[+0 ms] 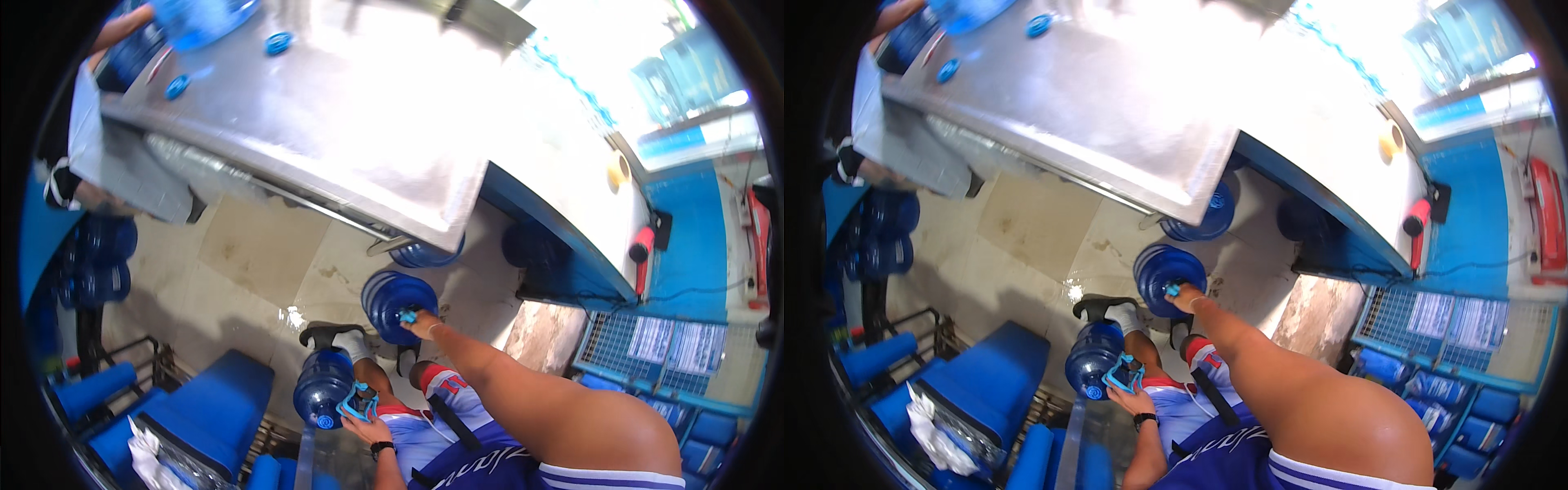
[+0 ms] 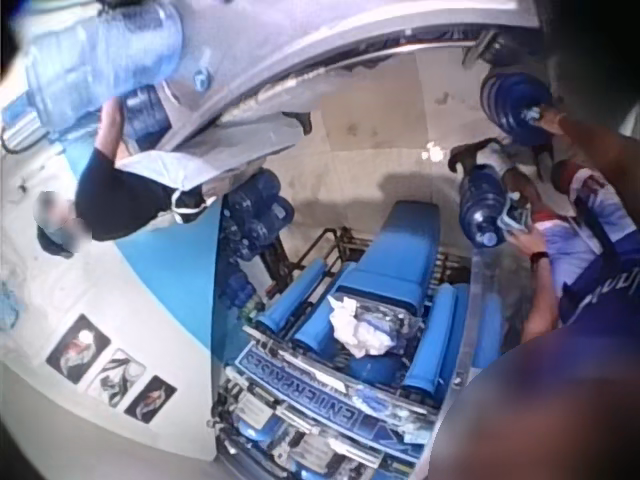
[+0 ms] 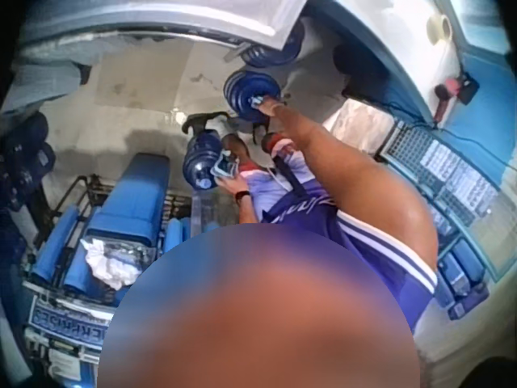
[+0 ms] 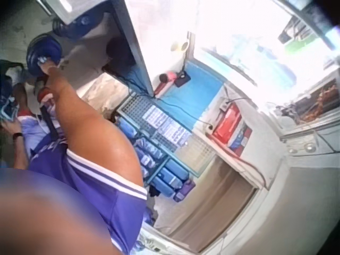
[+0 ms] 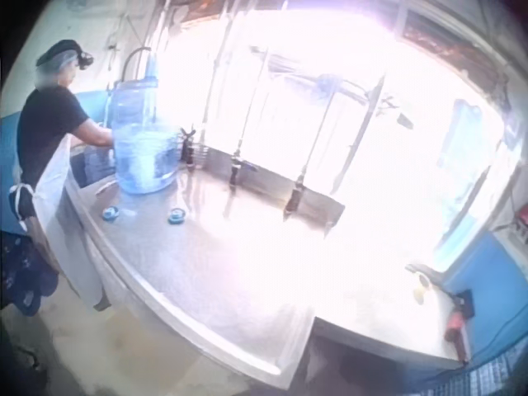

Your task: The person repeatedly carries large blue water jugs from a shop to a three-wheeled vehicle and loads them into the cargo bed. They use a blue plastic jug lifter to grip and transport the jugs, and a red heat gun to shrink-wrap the caps. The person also places empty lifters on a counter and arranges the jugs in the vehicle.

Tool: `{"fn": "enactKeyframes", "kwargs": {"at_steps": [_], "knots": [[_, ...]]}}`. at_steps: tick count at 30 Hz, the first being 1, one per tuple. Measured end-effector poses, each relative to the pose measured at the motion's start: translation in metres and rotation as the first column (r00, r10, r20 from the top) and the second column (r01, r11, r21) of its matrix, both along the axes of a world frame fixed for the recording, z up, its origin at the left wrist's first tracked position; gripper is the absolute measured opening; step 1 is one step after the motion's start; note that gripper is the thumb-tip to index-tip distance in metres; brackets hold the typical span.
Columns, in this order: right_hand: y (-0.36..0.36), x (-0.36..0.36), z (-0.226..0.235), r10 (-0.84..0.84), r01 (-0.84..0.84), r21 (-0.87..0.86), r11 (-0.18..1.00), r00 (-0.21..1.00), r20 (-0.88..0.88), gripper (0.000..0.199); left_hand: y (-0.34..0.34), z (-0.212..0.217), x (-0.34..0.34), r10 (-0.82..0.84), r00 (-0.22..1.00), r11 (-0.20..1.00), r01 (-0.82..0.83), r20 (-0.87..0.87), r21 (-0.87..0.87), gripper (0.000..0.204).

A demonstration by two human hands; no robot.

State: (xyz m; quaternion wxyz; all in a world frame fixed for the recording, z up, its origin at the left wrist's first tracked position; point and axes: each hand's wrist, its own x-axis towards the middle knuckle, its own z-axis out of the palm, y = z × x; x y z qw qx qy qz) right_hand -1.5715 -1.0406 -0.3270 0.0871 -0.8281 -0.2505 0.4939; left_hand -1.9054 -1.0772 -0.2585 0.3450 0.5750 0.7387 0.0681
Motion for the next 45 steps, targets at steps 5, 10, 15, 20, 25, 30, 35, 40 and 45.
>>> {"fn": "enactKeyframes", "kwargs": {"at_steps": [5,10,15,20,25,30,35,40,45], "knots": [[-0.089,0.075,-0.014,-0.607,0.599,-0.109,0.794,0.792,-0.071,0.051,0.002,-0.003,-0.007,-0.178,0.982,0.983,0.180,-0.058,0.022,0.086],[-0.126,0.101,-0.024,-0.890,0.892,0.016,0.453,0.453,-0.048,0.052,0.012,0.004,-0.008,-0.358,0.926,0.934,0.354,-0.123,-0.059,0.083],[-0.127,0.094,0.009,-0.714,0.734,-0.040,0.678,0.672,0.196,0.077,0.028,0.013,0.005,-0.390,0.912,0.915,0.369,-0.129,-0.163,0.084],[-0.148,0.068,0.089,-0.410,0.416,-0.004,0.909,0.898,0.161,0.052,0.044,0.043,0.043,-0.556,0.831,0.827,0.550,-0.021,-0.114,0.086],[-0.195,0.008,0.140,-0.133,0.138,0.050,0.989,0.986,-0.101,0.048,0.061,0.095,0.087,-0.709,0.689,0.684,0.724,0.149,-0.089,0.077],[-0.248,-0.012,0.172,-0.122,0.119,-0.059,0.991,0.992,-0.042,0.055,0.086,0.123,0.118,-0.790,0.560,0.554,0.827,0.250,-0.100,0.069],[-0.270,0.011,0.205,-0.466,0.466,-0.016,0.885,0.884,-0.018,0.046,0.132,0.130,0.123,-0.881,0.375,0.369,0.926,0.289,-0.079,0.061],[-0.249,0.045,0.239,-0.474,0.463,0.115,0.879,0.875,0.101,0.047,0.198,0.145,0.107,-0.811,0.542,0.504,0.838,0.219,-0.207,0.032],[-0.214,0.042,0.267,-0.658,0.625,0.251,0.739,0.750,0.069,0.042,0.238,0.195,0.116,-0.915,0.352,0.380,0.916,0.197,0.126,0.030]]}}
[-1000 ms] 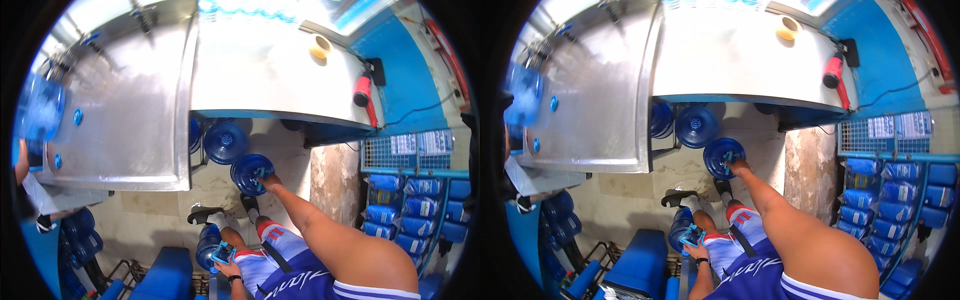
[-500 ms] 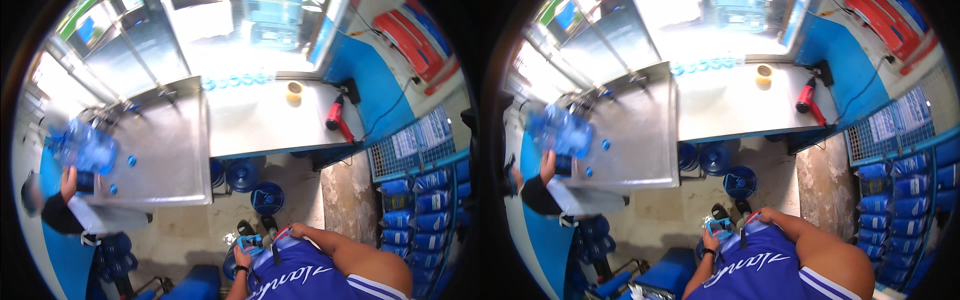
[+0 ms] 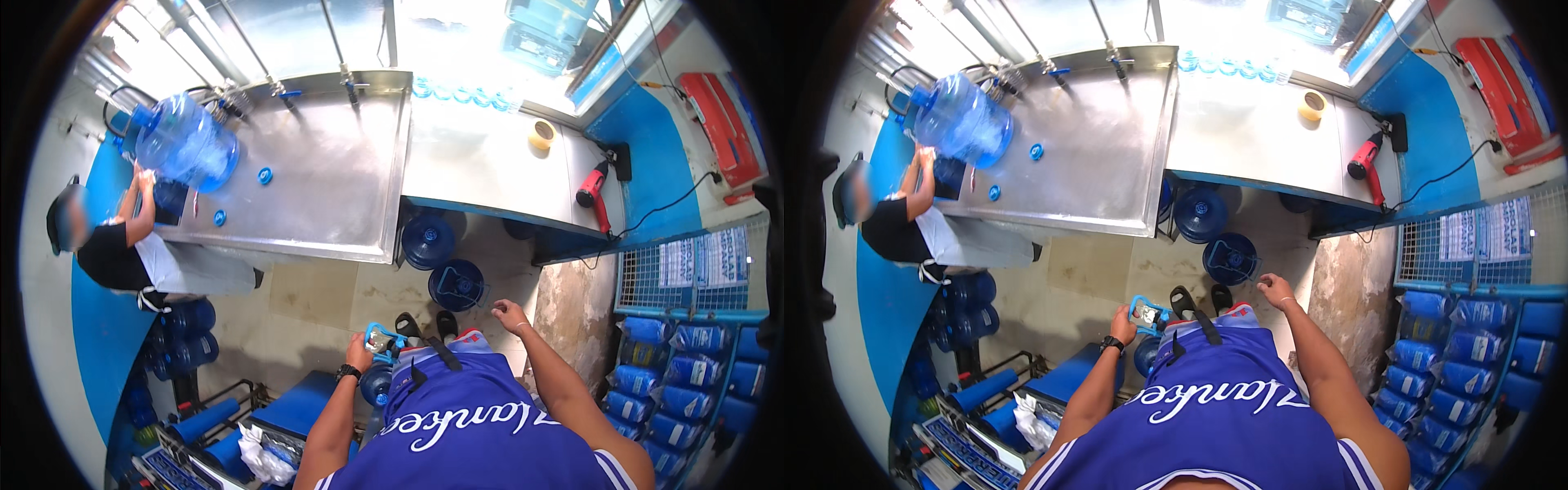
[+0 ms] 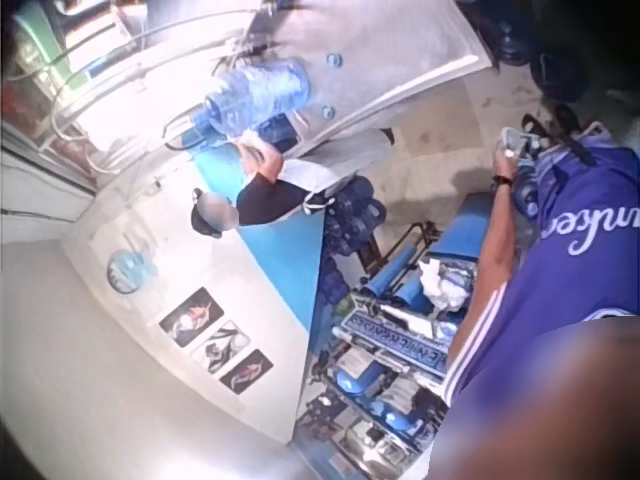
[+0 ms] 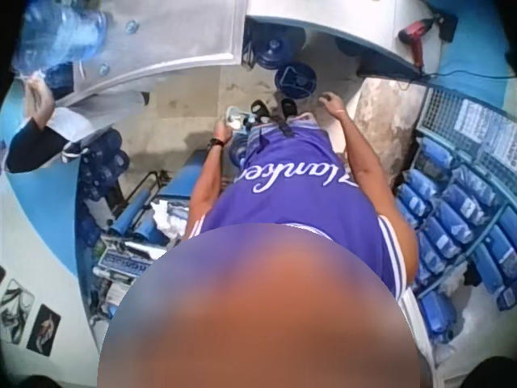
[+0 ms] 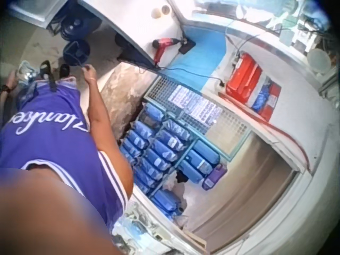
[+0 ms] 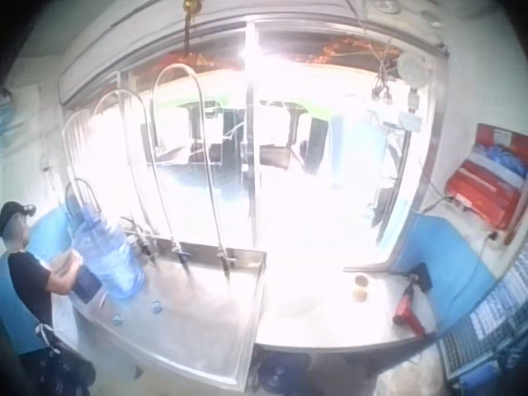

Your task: The person repeatedly carries large blue water jugs from a shop to a three-wheeled vehicle and loads them into the cargo bed. They use a blue plastic jug lifter to grip and transport the jugs, and a red heat gun to shrink-wrap the caps. The person also places empty lifters on a counter and arranges the jugs in the vehicle.

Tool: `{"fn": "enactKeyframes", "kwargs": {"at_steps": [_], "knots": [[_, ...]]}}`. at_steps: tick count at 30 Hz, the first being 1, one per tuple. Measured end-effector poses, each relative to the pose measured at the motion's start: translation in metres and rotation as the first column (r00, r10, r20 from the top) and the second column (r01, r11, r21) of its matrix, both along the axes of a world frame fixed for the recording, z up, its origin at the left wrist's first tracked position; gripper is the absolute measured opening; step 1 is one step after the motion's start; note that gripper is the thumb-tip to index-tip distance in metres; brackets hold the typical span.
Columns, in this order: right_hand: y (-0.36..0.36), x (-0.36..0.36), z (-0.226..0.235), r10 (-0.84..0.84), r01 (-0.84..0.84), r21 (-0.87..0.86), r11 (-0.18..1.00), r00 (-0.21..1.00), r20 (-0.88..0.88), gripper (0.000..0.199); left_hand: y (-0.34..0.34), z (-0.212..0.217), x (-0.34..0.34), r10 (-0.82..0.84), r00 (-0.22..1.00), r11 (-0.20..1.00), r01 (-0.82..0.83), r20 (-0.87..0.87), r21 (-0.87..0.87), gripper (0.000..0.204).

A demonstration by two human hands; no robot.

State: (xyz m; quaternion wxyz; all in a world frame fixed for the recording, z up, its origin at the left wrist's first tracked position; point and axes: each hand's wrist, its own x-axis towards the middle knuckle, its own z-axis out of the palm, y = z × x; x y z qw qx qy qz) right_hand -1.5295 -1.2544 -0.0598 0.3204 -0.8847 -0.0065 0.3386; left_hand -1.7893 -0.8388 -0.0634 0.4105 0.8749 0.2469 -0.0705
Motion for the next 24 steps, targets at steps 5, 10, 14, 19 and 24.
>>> {"fn": "enactKeyframes", "kwargs": {"at_steps": [5,10,14,19,24], "knots": [[0.011,-0.037,-0.010,0.020,-0.021,-0.026,0.999,0.998,-0.056,0.040,-0.002,0.047,0.096,-0.279,0.936,0.960,0.278,0.217,0.037,0.028],[-0.006,-0.065,-0.043,0.007,-0.042,-0.134,0.990,0.967,-0.253,0.040,0.001,0.078,0.239,-0.602,0.727,0.795,0.586,0.331,0.160,0.033],[-0.011,-0.060,-0.072,-0.054,0.019,-0.133,0.991,0.962,-0.267,0.042,0.021,0.076,0.321,-0.722,0.671,0.690,0.682,0.166,0.243,0.034],[-0.012,-0.035,-0.141,-0.202,0.195,-0.055,0.979,0.947,-0.251,0.042,0.032,0.058,0.339,-0.690,0.717,0.711,0.647,0.097,0.276,0.026],[-0.025,0.005,-0.253,-0.268,0.245,-0.172,0.954,0.955,-0.124,0.055,0.034,0.052,0.339,-0.741,0.667,0.629,0.648,0.078,0.430,0.023]]}}
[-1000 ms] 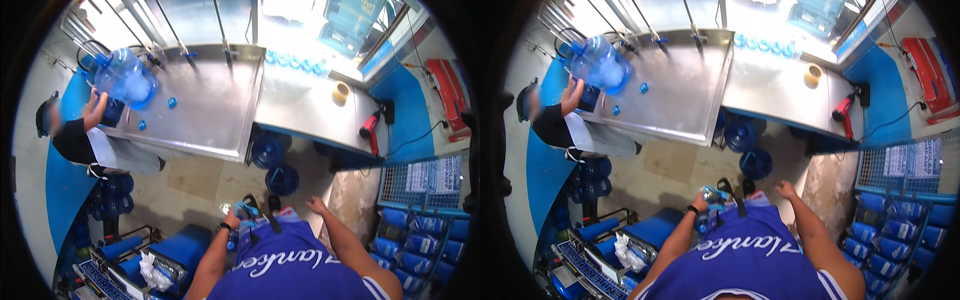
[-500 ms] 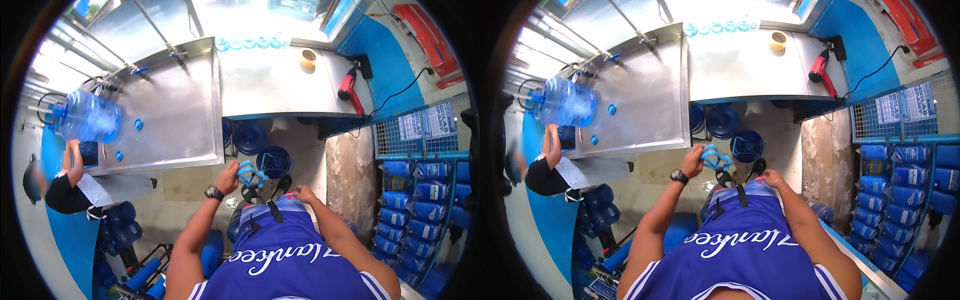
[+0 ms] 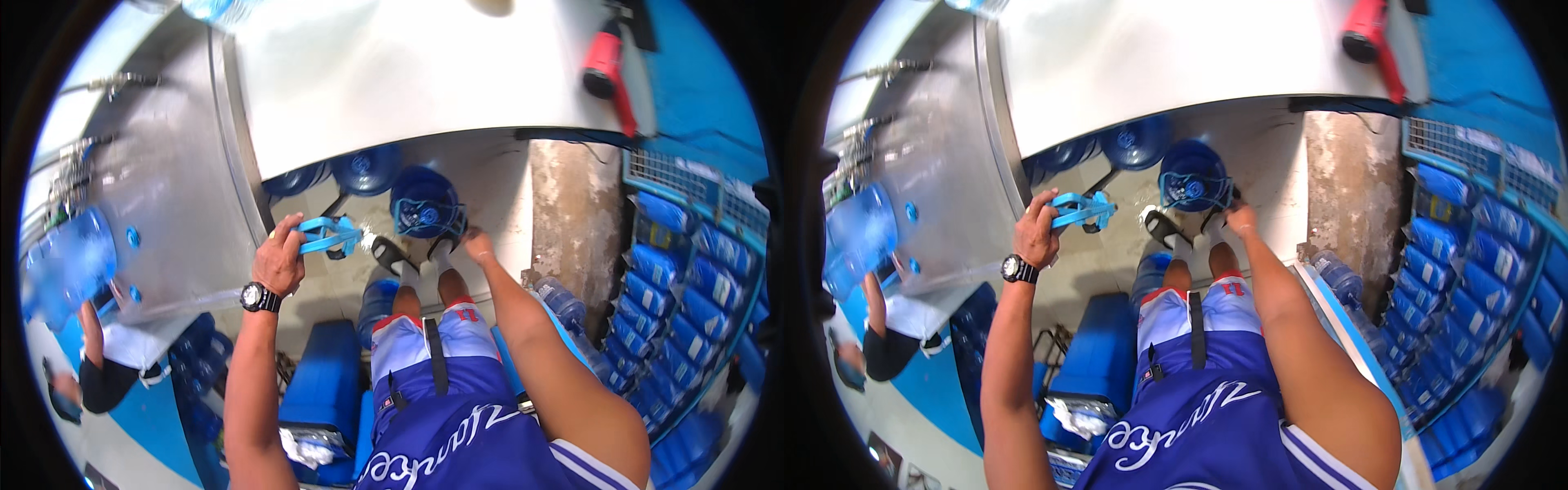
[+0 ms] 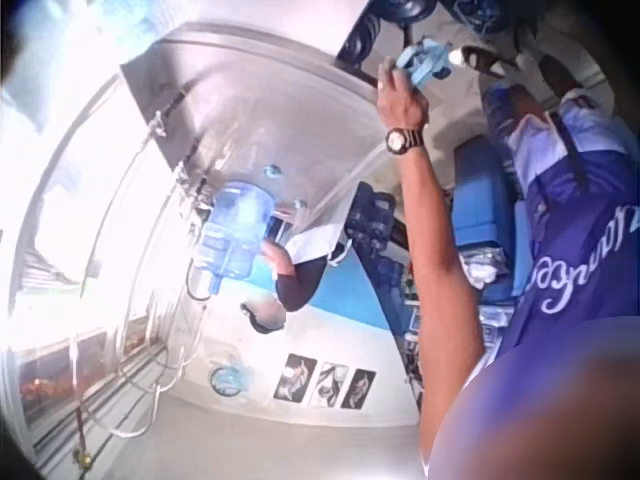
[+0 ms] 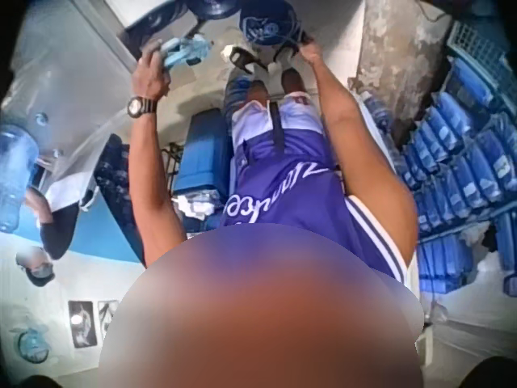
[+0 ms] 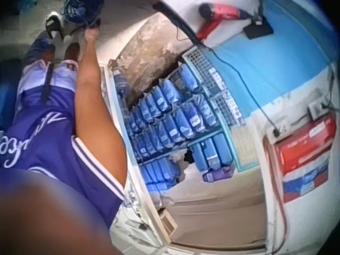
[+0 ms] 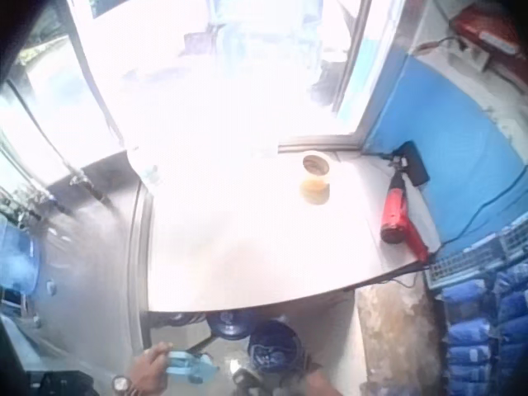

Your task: The person repeatedly carries large blue water jugs from a shop to a three-wheeled vehicle and loads them into the cargo bed. They use a blue plastic jug lifter to grip and transport the jugs, and a red heat gun to shrink-wrap the caps. The person also places empty lifters on a counter and arranges the jugs in the vehicle.

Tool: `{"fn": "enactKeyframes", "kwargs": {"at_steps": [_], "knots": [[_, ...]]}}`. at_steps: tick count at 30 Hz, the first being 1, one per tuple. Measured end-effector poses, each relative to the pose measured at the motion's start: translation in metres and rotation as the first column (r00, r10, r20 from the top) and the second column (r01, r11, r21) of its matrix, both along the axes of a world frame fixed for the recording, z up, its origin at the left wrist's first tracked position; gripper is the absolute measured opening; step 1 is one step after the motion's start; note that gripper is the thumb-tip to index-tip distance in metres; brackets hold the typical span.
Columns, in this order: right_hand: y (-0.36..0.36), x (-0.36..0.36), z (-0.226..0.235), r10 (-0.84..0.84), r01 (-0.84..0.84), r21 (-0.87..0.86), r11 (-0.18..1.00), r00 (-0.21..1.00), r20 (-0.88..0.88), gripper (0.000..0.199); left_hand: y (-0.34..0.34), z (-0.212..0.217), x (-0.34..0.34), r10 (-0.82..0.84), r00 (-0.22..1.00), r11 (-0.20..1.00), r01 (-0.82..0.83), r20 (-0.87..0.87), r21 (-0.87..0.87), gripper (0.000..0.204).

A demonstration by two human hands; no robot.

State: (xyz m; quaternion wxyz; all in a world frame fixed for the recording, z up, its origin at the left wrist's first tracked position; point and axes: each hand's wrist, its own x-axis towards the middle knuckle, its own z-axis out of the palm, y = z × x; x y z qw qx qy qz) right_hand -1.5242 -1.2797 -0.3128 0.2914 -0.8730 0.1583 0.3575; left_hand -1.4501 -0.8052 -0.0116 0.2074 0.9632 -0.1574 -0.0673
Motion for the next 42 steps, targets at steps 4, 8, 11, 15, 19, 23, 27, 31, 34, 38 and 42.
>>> {"fn": "enactKeyframes", "kwargs": {"at_steps": [4,8,11,15,19,23,27,31,34,38,42], "knots": [[0.009,0.047,-0.056,-0.378,0.327,-0.266,0.907,0.910,-0.171,0.084,-0.002,0.004,0.002,0.011,1.000,1.000,-0.011,0.003,0.023,0.026],[0.082,0.051,-0.049,-0.617,0.685,0.247,0.685,0.726,-0.304,0.073,-0.005,0.006,0.002,0.061,0.998,0.998,-0.060,-0.024,0.032,0.026],[0.134,0.040,-0.035,-0.526,0.562,0.407,0.720,0.825,-0.209,0.069,-0.007,0.007,0.001,0.081,0.997,0.997,-0.081,0.010,0.004,0.029],[0.131,0.056,-0.031,-0.475,0.775,0.437,0.457,0.627,-0.617,0.068,-0.007,0.007,0.002,0.088,0.996,0.996,-0.088,-0.009,-0.017,0.032],[0.116,0.072,-0.041,-0.330,0.786,0.460,0.413,0.600,-0.729,0.069,-0.005,0.002,-0.001,0.091,0.996,0.994,-0.089,0.020,-0.067,0.032],[0.119,0.070,-0.046,-0.379,0.825,0.410,0.389,0.549,-0.745,0.046,-0.004,0.001,-0.004,0.100,0.995,0.993,-0.099,0.007,-0.068,0.034],[0.114,0.063,-0.051,-0.498,0.831,0.333,0.446,0.539,-0.679,0.033,-0.008,0.005,-0.001,0.116,0.993,0.992,-0.116,0.016,-0.044,0.032],[0.102,0.053,-0.053,-0.553,0.805,0.323,0.498,0.581,-0.596,0.017,-0.009,0.010,0.002,0.104,0.993,0.994,-0.101,0.065,-0.044,0.024],[0.094,0.046,-0.048,-0.303,0.519,0.286,0.805,0.775,-0.554,0.015,-0.009,0.009,0.000,0.101,0.994,0.995,-0.101,0.032,-0.017,0.021],[0.091,0.045,-0.030,0.331,-0.313,0.112,0.943,0.857,-0.394,0.031,-0.007,0.005,-0.001,0.088,0.995,0.996,-0.087,0.043,-0.025,0.021],[0.091,0.040,-0.002,0.696,-0.712,0.099,0.696,0.634,-0.338,0.055,-0.007,0.007,-0.002,0.082,0.997,0.996,-0.082,-0.009,-0.019,0.018]]}}
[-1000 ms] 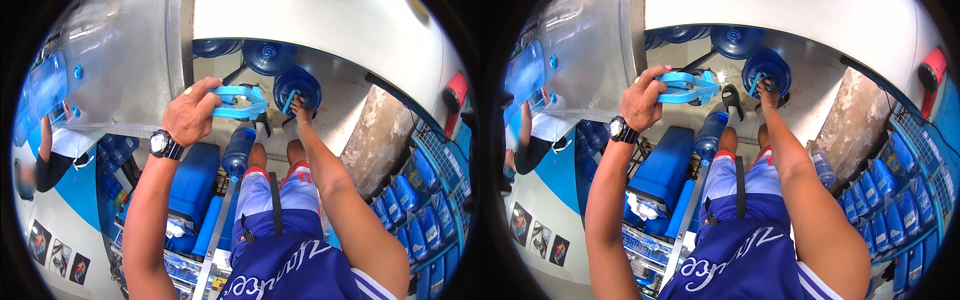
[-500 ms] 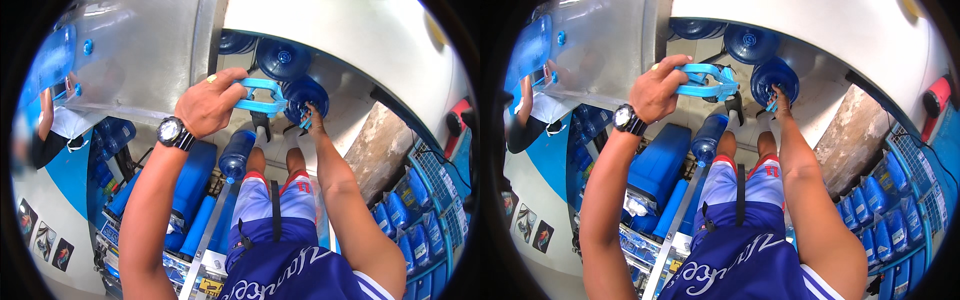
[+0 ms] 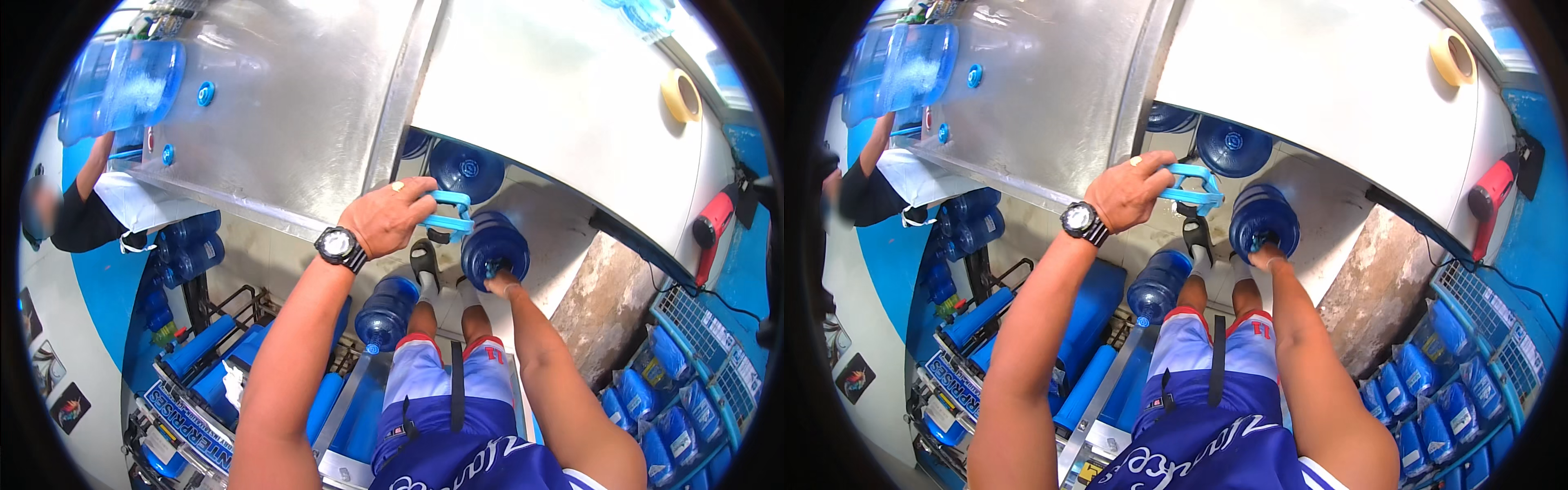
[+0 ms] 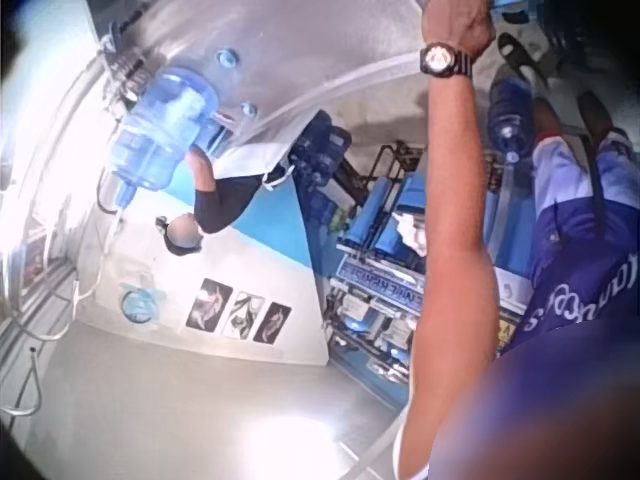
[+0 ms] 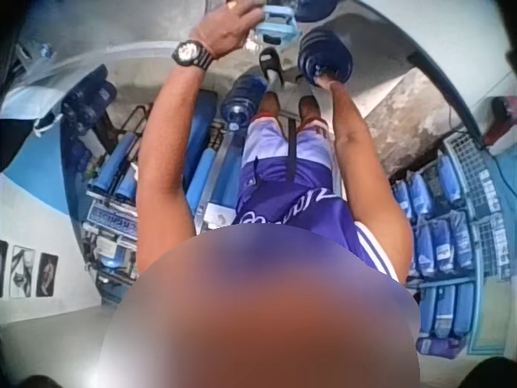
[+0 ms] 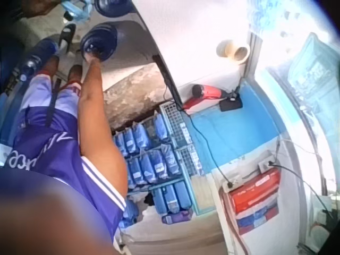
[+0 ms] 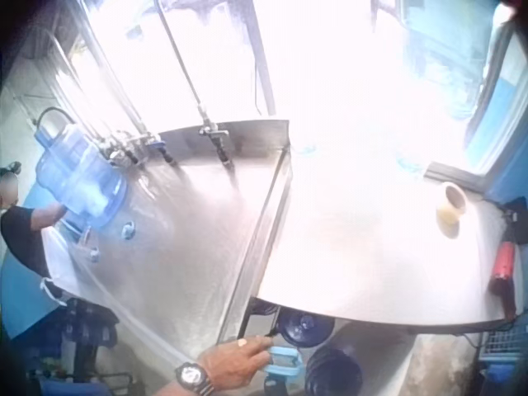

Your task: The person repeatedly carries large blue water jugs from a shop to a three-wheeled vehicle and loads them into the cargo bed. They use a blue plastic jug lifter to grip and transport the jugs, and a red heat gun to shrink-wrap the caps. The person also places empty lifters on a counter and arranges the jugs in the vehicle.

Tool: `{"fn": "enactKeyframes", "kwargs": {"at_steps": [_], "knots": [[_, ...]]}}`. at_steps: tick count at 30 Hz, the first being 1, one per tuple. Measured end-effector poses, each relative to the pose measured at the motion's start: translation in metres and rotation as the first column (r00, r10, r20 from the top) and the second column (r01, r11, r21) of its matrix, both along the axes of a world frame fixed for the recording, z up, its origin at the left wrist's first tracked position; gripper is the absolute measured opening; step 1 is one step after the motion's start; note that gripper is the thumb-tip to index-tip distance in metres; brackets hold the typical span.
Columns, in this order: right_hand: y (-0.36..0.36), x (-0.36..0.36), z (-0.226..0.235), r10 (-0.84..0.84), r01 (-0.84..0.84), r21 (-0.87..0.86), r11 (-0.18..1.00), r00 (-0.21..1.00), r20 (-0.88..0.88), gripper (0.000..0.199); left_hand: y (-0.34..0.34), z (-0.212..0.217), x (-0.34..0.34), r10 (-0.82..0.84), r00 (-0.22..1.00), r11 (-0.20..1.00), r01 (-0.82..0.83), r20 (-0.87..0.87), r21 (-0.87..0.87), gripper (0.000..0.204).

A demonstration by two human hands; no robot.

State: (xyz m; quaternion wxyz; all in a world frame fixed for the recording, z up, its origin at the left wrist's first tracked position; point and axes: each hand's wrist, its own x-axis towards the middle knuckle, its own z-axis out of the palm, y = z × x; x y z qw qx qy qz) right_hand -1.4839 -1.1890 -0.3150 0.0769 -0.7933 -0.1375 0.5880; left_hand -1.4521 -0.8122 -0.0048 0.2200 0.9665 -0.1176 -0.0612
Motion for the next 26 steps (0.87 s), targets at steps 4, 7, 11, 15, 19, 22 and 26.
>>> {"fn": "enactKeyframes", "kwargs": {"at_steps": [4,7,11,15,19,22,26], "knots": [[-0.014,-0.022,0.031,-0.031,0.021,-0.100,0.995,0.995,-0.094,0.053,0.001,0.001,0.000,-0.022,1.000,1.000,0.022,-0.022,-0.011,0.021],[-0.048,-0.028,0.057,-0.111,0.106,-0.047,0.993,0.986,-0.127,0.050,0.002,0.000,0.000,-0.043,0.999,0.999,0.043,-0.018,-0.015,0.022],[-0.090,-0.054,0.096,-0.231,0.235,0.018,0.972,0.963,-0.138,0.046,-0.002,0.007,0.002,-0.017,1.000,1.000,0.018,-0.021,0.005,0.022],[-0.127,-0.082,0.148,-0.343,0.344,-0.008,0.939,0.939,0.037,0.058,-0.002,0.011,0.001,-0.027,0.998,0.999,0.030,-0.063,0.044,0.029],[-0.167,-0.125,0.184,-0.705,0.693,0.145,0.706,0.707,0.056,0.038,-0.002,0.006,0.001,-0.036,0.999,0.997,0.037,-0.024,0.064,0.038],[-0.188,-0.155,0.197,-0.847,0.848,0.054,0.527,0.520,0.112,0.033,-0.001,0.001,-0.002,-0.045,0.999,0.995,0.047,-0.021,0.090,0.047],[-0.207,-0.181,0.222,-0.993,0.993,0.031,0.116,0.115,0.006,0.026,0.003,-0.014,0.003,-0.122,0.992,0.984,0.118,0.020,0.136,0.052]]}}
